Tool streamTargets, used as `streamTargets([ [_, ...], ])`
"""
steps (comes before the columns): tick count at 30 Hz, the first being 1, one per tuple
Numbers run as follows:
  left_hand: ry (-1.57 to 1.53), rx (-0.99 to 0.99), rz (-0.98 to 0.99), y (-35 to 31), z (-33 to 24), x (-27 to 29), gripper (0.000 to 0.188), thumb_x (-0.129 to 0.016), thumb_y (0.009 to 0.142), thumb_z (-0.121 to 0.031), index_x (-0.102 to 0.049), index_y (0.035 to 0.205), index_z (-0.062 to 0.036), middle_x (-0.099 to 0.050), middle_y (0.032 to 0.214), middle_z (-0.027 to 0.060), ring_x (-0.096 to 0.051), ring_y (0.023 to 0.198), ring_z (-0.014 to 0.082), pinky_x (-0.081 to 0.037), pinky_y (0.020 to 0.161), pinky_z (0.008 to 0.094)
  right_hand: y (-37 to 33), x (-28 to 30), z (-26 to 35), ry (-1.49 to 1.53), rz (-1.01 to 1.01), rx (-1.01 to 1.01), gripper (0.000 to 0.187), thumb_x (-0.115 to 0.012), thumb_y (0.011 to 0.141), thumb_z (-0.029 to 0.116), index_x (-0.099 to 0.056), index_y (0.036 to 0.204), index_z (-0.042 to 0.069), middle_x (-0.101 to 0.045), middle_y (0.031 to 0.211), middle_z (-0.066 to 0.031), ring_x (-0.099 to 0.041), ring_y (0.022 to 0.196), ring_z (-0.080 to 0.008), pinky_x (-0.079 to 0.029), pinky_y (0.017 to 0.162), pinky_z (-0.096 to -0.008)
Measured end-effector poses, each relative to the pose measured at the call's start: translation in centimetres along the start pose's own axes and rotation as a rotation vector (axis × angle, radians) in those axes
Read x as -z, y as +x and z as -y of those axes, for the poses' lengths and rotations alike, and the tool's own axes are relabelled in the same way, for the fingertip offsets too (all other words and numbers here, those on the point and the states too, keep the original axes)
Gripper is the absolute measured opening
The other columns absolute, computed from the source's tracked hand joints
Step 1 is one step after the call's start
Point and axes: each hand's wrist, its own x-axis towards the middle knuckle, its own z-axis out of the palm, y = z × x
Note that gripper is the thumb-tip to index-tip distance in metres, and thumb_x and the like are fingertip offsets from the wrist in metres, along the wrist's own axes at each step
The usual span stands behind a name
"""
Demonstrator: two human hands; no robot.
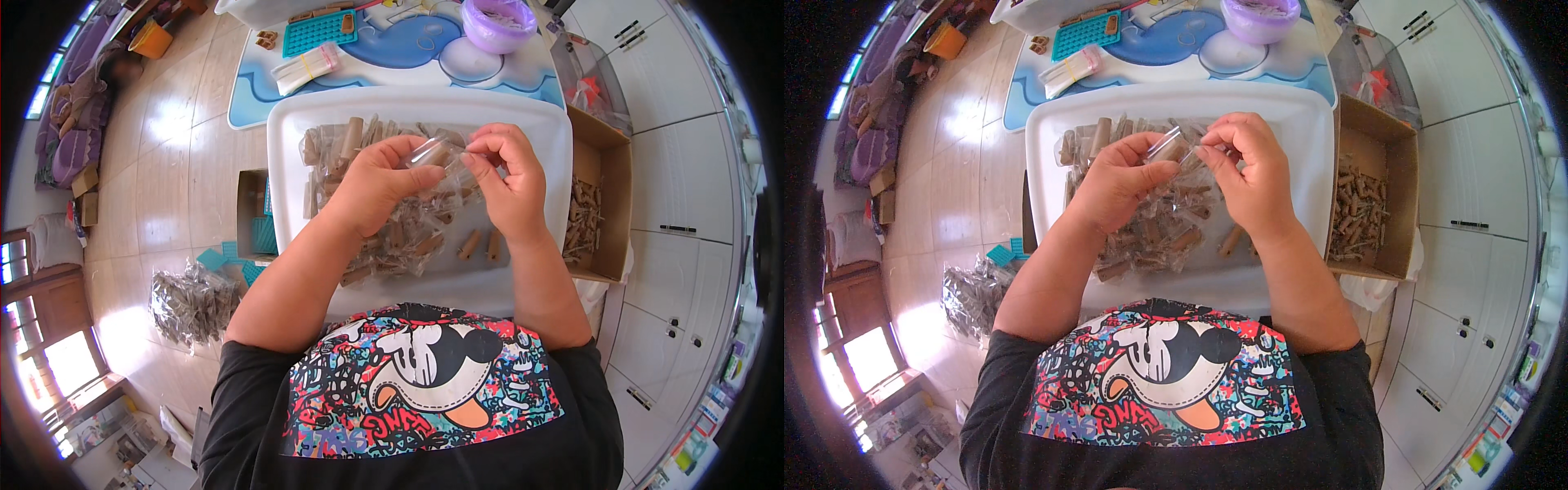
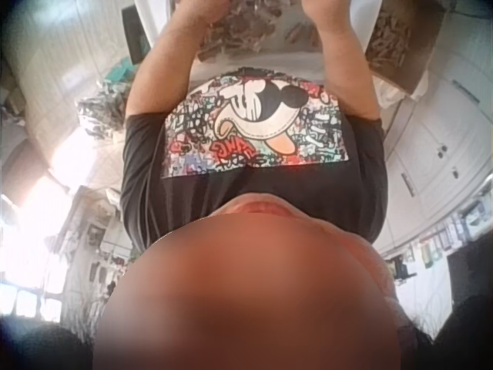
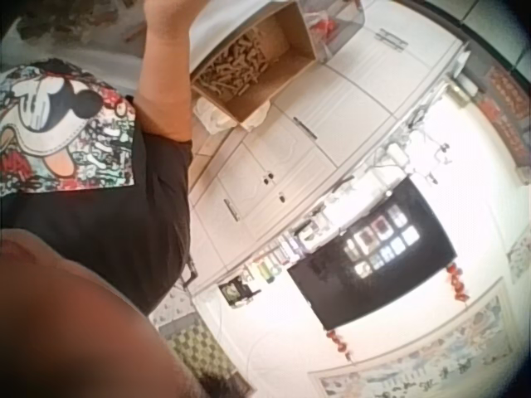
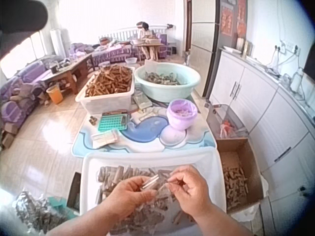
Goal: The person places small cylindrical components into individual plastic bags by hand, then organizes the bagged components in a white tray.
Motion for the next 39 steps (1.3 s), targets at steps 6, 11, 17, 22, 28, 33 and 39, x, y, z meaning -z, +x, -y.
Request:
streamTargets([
  [6,0.111,0.01,0.013,-0.1,0.1,-0.3,0.033,-0.067,0.075,-0.003,-0.056,0.106,-0.0015,-0.058,0.093,-0.0002,-0.053,0.082,0.0072,-0.043,0.074,0.0212,0.0,-0.1,-0.5,-0.003,0.017,-0.036,0.008,-0.064,0.073,-0.001,-0.057,0.076,0.002,-0.054,0.086,-0.0041,-0.051,0.07,-0.0128,-0.041,0.058,-0.0225],
  [11,0.113,0.01,0.014,-0.2,-0.1,-0.1,0.035,-0.068,0.074,-0.004,-0.055,0.107,-0.001,-0.058,0.095,0.0009,-0.053,0.084,0.0079,-0.043,0.076,0.0216,0.0,0.1,-0.2,-0.173,0.054,0.14,0.007,-0.064,0.075,0.003,-0.058,0.078,0.001,-0.053,0.085,-0.0049,-0.051,0.069,-0.0143,-0.041,0.059,-0.0228],
  [17,0.017,-0.027,0.012,0.0,0.2,0.0,0.036,-0.065,0.077,-0.003,-0.053,0.11,0.0015,-0.058,0.099,0.004,-0.055,0.086,0.01,-0.044,0.077,0.0226,0.0,0.2,-0.5,-0.06,0.134,0.097,0.008,-0.063,0.079,0.009,-0.061,0.081,0.001,-0.052,0.093,-0.0073,-0.051,0.076,-0.014,-0.042,0.063,-0.0241],
  [22,0.044,-0.05,-0.004,0.2,0.2,0.0,0.034,-0.063,0.079,-0.004,-0.052,0.111,0.002,-0.058,0.1,0.005,-0.056,0.089,0.0108,-0.045,0.079,0.0234,-0.3,-0.3,-0.7,0.163,0.073,-0.089,0.009,-0.063,0.08,0.01,-0.064,0.086,0.003,-0.05,0.1,-0.0071,-0.051,0.081,-0.0121,-0.043,0.067,-0.0232],
  [28,-0.044,-0.08,-0.022,0.3,0.4,0.0,0.031,-0.061,0.082,-0.007,-0.054,0.111,0.0012,-0.059,0.102,0.0061,-0.056,0.092,0.0121,-0.045,0.081,0.0238,-0.7,-0.8,-0.9,0.147,0.182,-0.129,0.021,-0.065,0.078,0.006,-0.062,0.098,0.004,-0.049,0.104,-0.0069,-0.051,0.082,-0.0102,-0.043,0.068,-0.0207],
  [33,-0.034,-0.141,-0.044,0.4,0.6,0.1,0.029,-0.06,0.083,-0.007,-0.055,0.11,0.0006,-0.06,0.102,0.0065,-0.056,0.093,0.0129,-0.044,0.082,0.0252,-1.0,-1.6,-0.6,0.432,-0.006,-0.259,0.042,-0.064,0.077,0.001,-0.051,0.117,0.006,-0.05,0.104,-0.0055,-0.05,0.075,-0.0063,-0.043,0.065,-0.0197],
  [39,-0.163,-0.049,-0.075,0.3,1.0,0.0,0.026,-0.058,0.083,-0.008,-0.058,0.108,-0.0007,-0.06,0.103,0.0061,-0.056,0.093,0.0129,-0.044,0.081,0.0257,-1.2,-2.0,-0.7,0.219,-0.021,-0.149,0.044,-0.063,0.076,-0.002,-0.048,0.117,0.005,-0.055,0.095,-0.0053,-0.051,0.072,-0.0065,-0.043,0.064,-0.0191],
])
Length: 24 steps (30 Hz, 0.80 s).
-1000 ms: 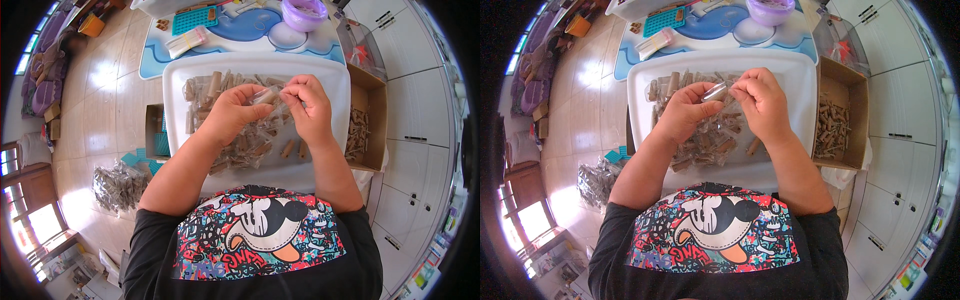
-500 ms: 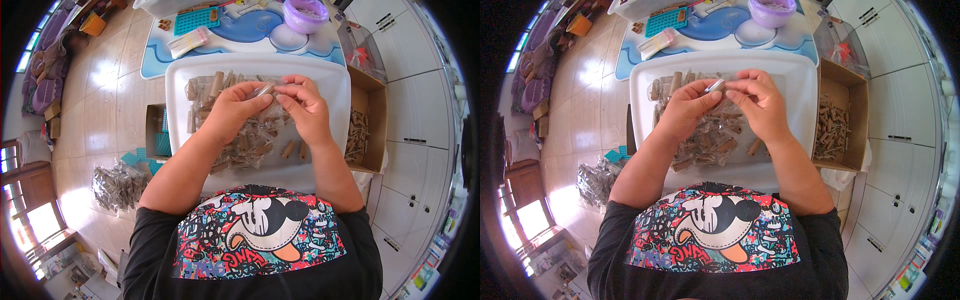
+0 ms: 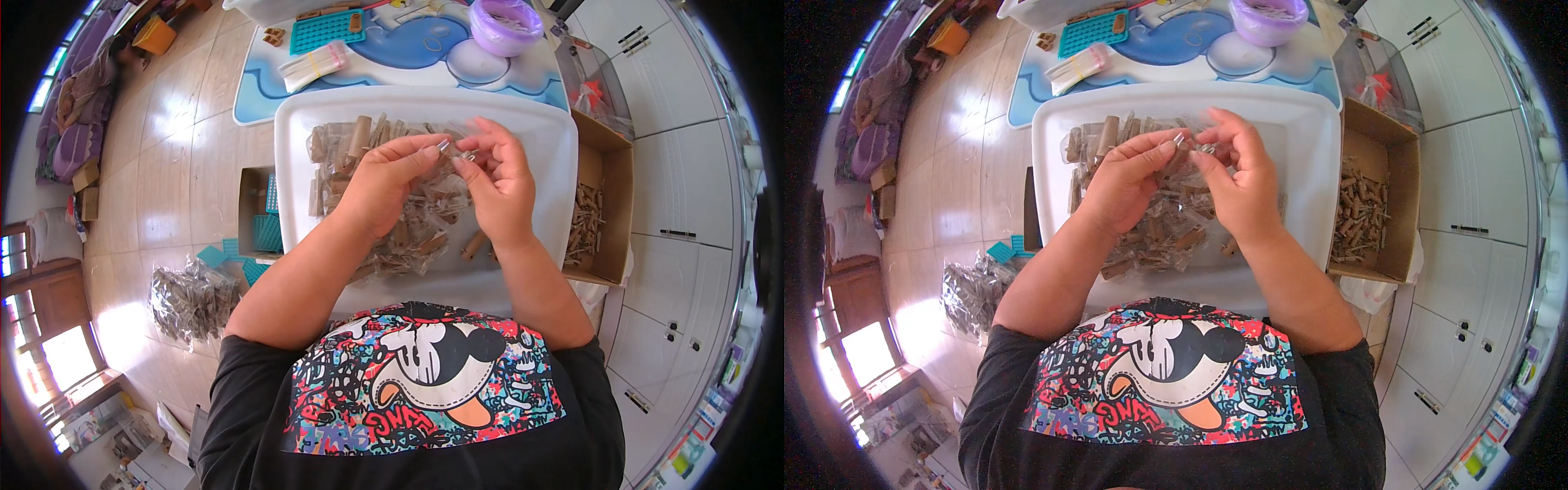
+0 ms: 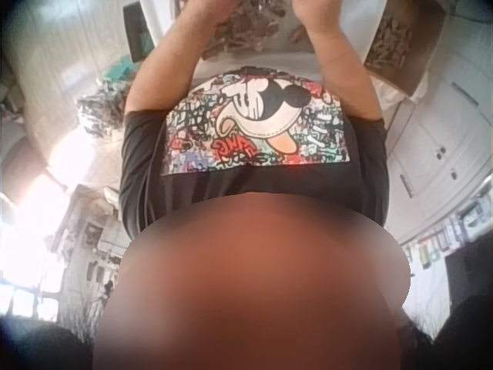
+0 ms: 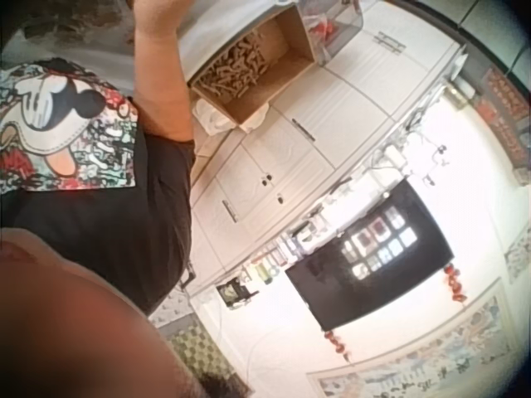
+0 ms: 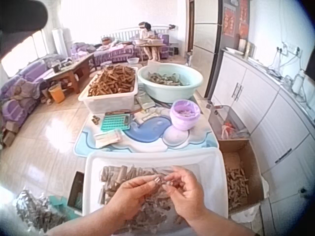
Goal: The person places small cylindrical components into individual plastic bags by hand, then organizes the bagged components in a white tray.
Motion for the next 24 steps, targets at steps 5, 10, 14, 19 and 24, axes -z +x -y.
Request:
streamTargets([
  [5,0.058,-0.017,-0.058,-0.1,0.0,-0.1,0.023,-0.058,0.085,-0.014,-0.061,0.104,-0.0012,-0.063,0.092,0.0027,-0.057,0.082,0.0091,-0.045,0.071,0.0218,0.0,0.0,0.1,0.096,-0.069,0.013,0.041,-0.065,0.074,-0.004,-0.049,0.111,0.004,-0.056,0.093,-0.0056,-0.052,0.071,-0.0079,-0.044,0.064,-0.0206],
  [10,0.189,-0.064,-0.109,-0.5,0.0,-0.5,0.02,-0.058,0.086,-0.016,-0.062,0.099,-0.0013,-0.063,0.087,0.0003,-0.052,0.07,0.0041,-0.04,0.061,0.0182,0.2,0.5,-0.2,-0.258,0.063,0.224,0.042,-0.066,0.072,-0.005,-0.049,0.11,0.003,-0.056,0.095,-0.007,-0.054,0.072,-0.0086,-0.046,0.065,-0.0212],
  [14,0.216,-0.18,-0.079,-0.2,0.4,-0.5,0.014,-0.057,0.086,-0.014,-0.062,0.092,-0.0032,-0.063,0.087,0.0009,-0.047,0.065,0.0023,-0.037,0.057,0.0177,-0.1,0.1,-0.2,-0.115,0.045,0.073,0.044,-0.063,0.073,-0.007,-0.048,0.113,0.002,-0.055,0.098,-0.0076,-0.054,0.073,-0.0075,-0.046,0.065,-0.0206],
  [19,0.244,-0.116,-0.04,-0.5,-0.4,-0.8,0.012,-0.056,0.086,-0.013,-0.062,0.092,-0.0035,-0.064,0.091,0.0018,-0.048,0.067,0.003,-0.038,0.058,0.018,0.0,0.3,0.6,0.077,0.073,-0.016,0.047,-0.062,0.074,-0.008,-0.047,0.117,0.003,-0.053,0.102,-0.0079,-0.051,0.072,-0.0054,-0.044,0.064,-0.019],
  [24,0.18,-0.054,-0.067,-0.5,-0.2,-0.6,0.014,-0.057,0.086,-0.012,-0.062,0.094,-0.0023,-0.064,0.092,0.0017,-0.054,0.076,0.0053,-0.044,0.065,0.0196,0.9,0.9,1.1,-0.43,-0.112,0.347,0.037,-0.067,0.069,-0.002,-0.058,0.104,0.006,-0.054,0.096,-0.0067,-0.052,0.074,-0.0146,-0.042,0.065,-0.026],
])
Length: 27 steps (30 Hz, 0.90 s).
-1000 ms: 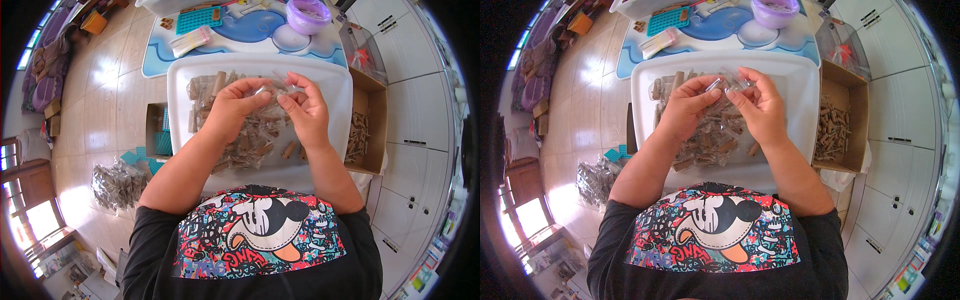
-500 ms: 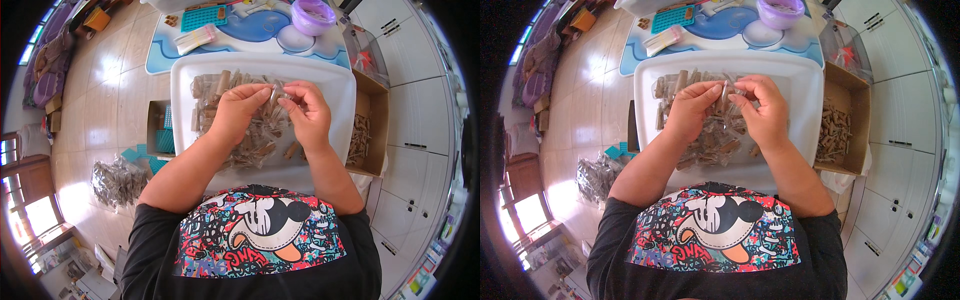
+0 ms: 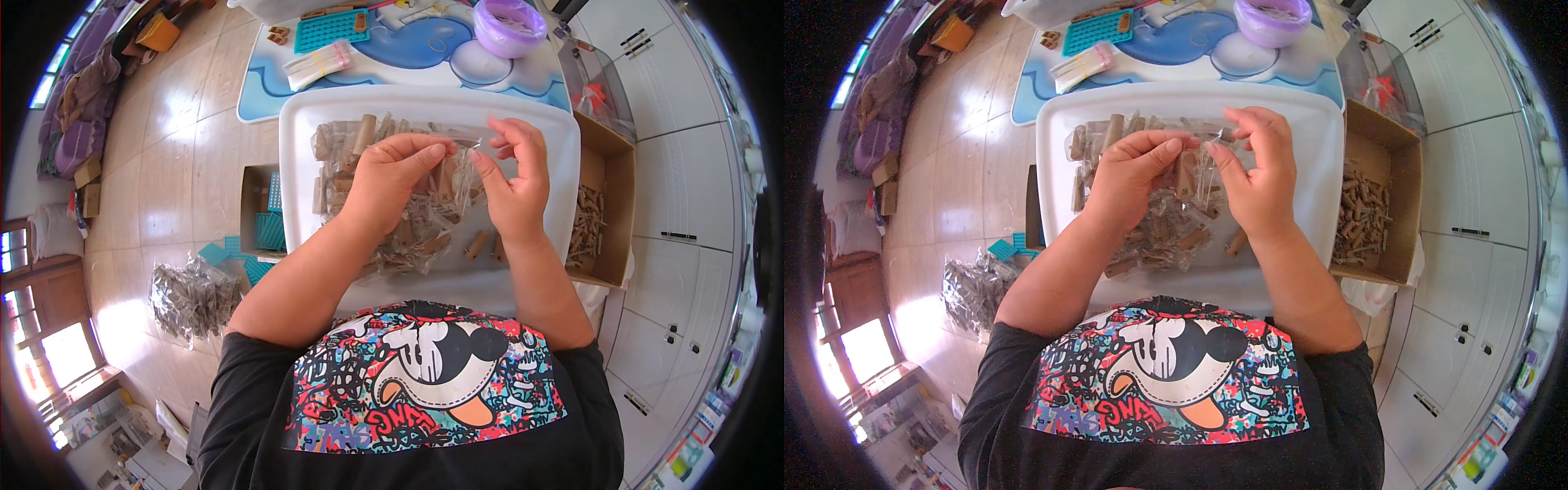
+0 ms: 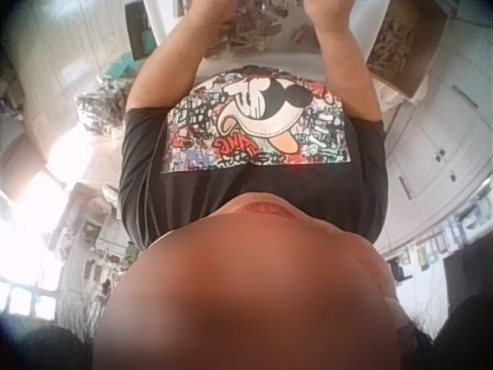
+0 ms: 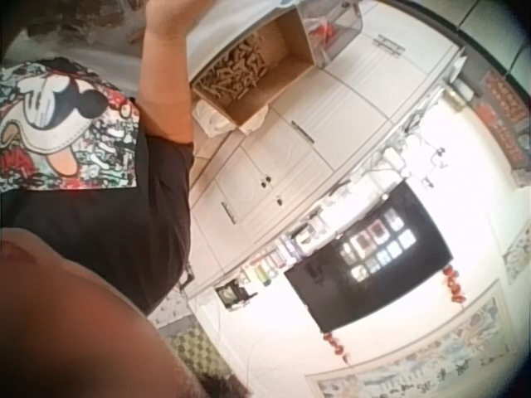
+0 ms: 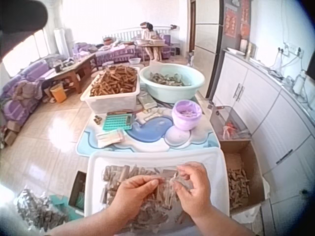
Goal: The person places small cylindrical components into individual plastic bags by hand, then organizes the bagged components in a white tray.
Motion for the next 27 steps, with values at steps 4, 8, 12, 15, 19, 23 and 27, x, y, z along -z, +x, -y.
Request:
streamTargets([
  [4,0.125,-0.016,0.006,-0.1,0.3,-0.4,0.017,-0.059,0.084,-0.011,-0.063,0.099,-0.0019,-0.063,0.092,0.002,-0.056,0.081,0.0068,-0.046,0.069,0.0212,-0.4,-0.3,-0.3,-0.075,0.005,0.17,0.024,-0.069,0.065,0.001,-0.064,0.088,0.006,-0.055,0.087,-0.0062,-0.052,0.074,-0.0215,-0.042,0.065,-0.0305],
  [8,0.327,-0.117,0.041,-0.2,1.2,-0.4,0.016,-0.062,0.082,-0.008,-0.064,0.096,-0.0007,-0.064,0.087,0.0017,-0.055,0.079,0.0061,-0.045,0.07,0.0211,-0.4,-1.1,-0.2,-0.057,0.039,0.188,0.019,-0.071,0.062,0.003,-0.064,0.08,0.005,-0.055,0.077,-0.0054,-0.052,0.072,-0.0228,-0.042,0.064,-0.0308],
  [12,0.488,-0.153,0.045,-0.4,1.1,-0.6,0.015,-0.062,0.08,-0.006,-0.065,0.093,0.001,-0.064,0.084,0.0017,-0.054,0.077,0.0054,-0.045,0.069,0.0203,-0.7,-1.0,-0.7,-0.018,0.07,0.09,0.008,-0.066,0.07,0.007,-0.06,0.074,0.004,-0.056,0.074,-0.0059,-0.052,0.071,-0.0215,-0.042,0.064,-0.03],
  [15,0.505,-0.193,0.03,-0.7,0.8,-0.9,0.014,-0.062,0.08,-0.005,-0.065,0.091,0.0016,-0.065,0.084,0.0017,-0.055,0.075,0.0056,-0.045,0.068,0.0197,-0.4,-0.5,-1.0,0.298,-0.051,-0.277,0.006,-0.06,0.08,0.01,-0.059,0.077,0.005,-0.058,0.076,-0.0047,-0.053,0.072,-0.0173,-0.041,0.064,-0.0285],
  [19,0.323,-0.048,-0.04,-0.5,0.1,-1.0,0.014,-0.061,0.082,-0.007,-0.065,0.093,-0.0002,-0.065,0.088,0.0027,-0.055,0.077,0.0062,-0.045,0.068,0.0205,1.6,1.5,-2.3,0.892,-0.408,-0.649,0.009,-0.048,0.089,0.009,-0.056,0.091,0.005,-0.057,0.081,-0.0034,-0.049,0.066,-0.0087,-0.037,0.057,-0.0207],
  [23,0.139,-0.008,-0.057,-0.3,-0.6,-0.5,0.015,-0.059,0.084,-0.012,-0.064,0.095,-0.003,-0.065,0.092,0.0036,-0.057,0.08,0.0078,-0.047,0.07,0.0234,0.7,2.3,-2.6,0.857,-0.179,-0.769,0.012,-0.049,0.089,0.011,-0.057,0.095,0.004,-0.054,0.077,-0.0001,-0.032,0.047,-0.0021,-0.022,0.042,-0.0175],
  [27,0.179,-0.008,-0.058,-0.2,-0.6,-0.3,0.015,-0.059,0.084,-0.012,-0.064,0.095,-0.0034,-0.065,0.093,0.0037,-0.058,0.08,0.0087,-0.048,0.07,0.0246,0.3,2.1,-1.7,0.759,0.126,-0.825,0.016,-0.061,0.083,0.016,-0.061,0.09,0.002,-0.055,0.074,0.0019,-0.038,0.052,-0.0011,-0.028,0.046,-0.0162],
])
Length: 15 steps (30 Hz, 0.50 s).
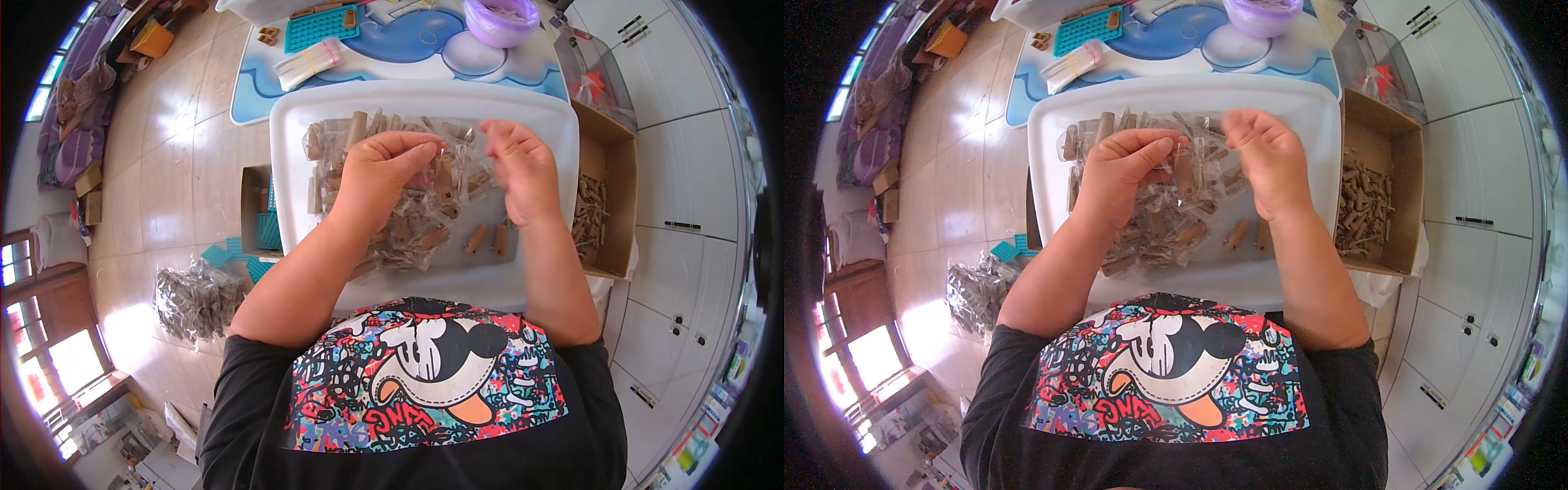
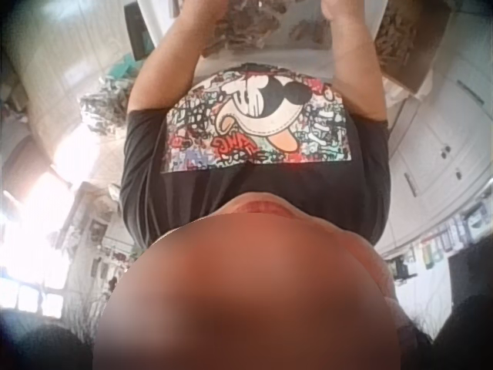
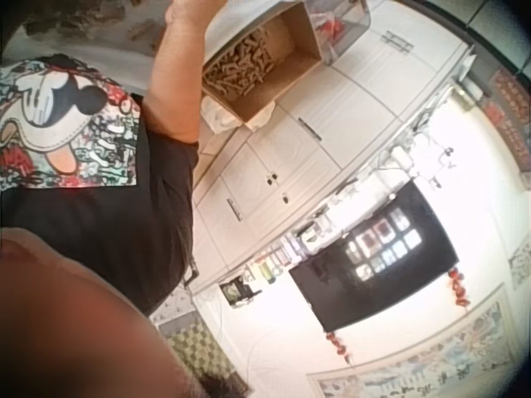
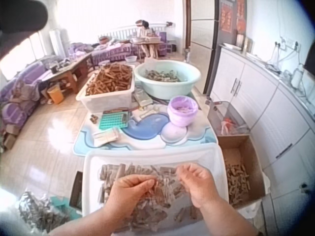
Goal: The person places small cylindrical components into individual plastic bags by hand, then organizes the bagged components in a white tray.
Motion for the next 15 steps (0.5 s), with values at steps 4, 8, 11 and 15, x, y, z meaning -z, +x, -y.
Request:
streamTargets([
  [4,0.006,-0.009,0.002,0.0,0.0,0.1,0.016,-0.058,0.084,-0.012,-0.064,0.096,-0.003,-0.065,0.092,0.0034,-0.057,0.081,0.0084,-0.048,0.068,0.024,-0.6,-1.5,0.2,-0.133,0.022,0.001,0.015,-0.063,0.081,0.013,-0.061,0.089,0.0,-0.057,0.076,0.0002,-0.047,0.061,-0.0037,-0.037,0.056,-0.0166],
  [8,0.027,-0.003,0.02,-0.1,-0.3,0.1,0.016,-0.057,0.084,-0.01,-0.063,0.097,-0.0026,-0.064,0.092,0.0038,-0.057,0.081,0.0087,-0.05,0.068,0.024,-0.4,-1.1,-0.5,-0.122,0.047,0.002,0.014,-0.064,0.08,0.011,-0.061,0.087,0.0,-0.059,0.078,-0.0013,-0.051,0.07,-0.006,-0.04,0.065,-0.018],
  [11,0.008,-0.015,0.034,-0.2,-0.4,0.3,0.016,-0.056,0.085,-0.009,-0.063,0.098,-0.0021,-0.064,0.094,0.0045,-0.058,0.08,0.0092,-0.051,0.068,0.0236,-0.4,-1.3,-0.5,-0.069,0.04,-0.003,0.012,-0.063,0.081,0.011,-0.061,0.087,0.0,-0.058,0.076,-0.0014,-0.051,0.07,-0.0059,-0.04,0.064,-0.0177],
  [15,-0.029,-0.028,0.025,-0.2,-0.6,0.3,0.015,-0.055,0.086,-0.007,-0.063,0.097,-0.0018,-0.064,0.093,0.0047,-0.058,0.08,0.0096,-0.051,0.068,0.0232,-0.3,-1.2,-0.8,-0.012,0.038,-0.044,0.012,-0.062,0.081,0.012,-0.06,0.087,0.001,-0.057,0.074,-0.001,-0.047,0.063,-0.0038,-0.036,0.055,-0.0161],
])
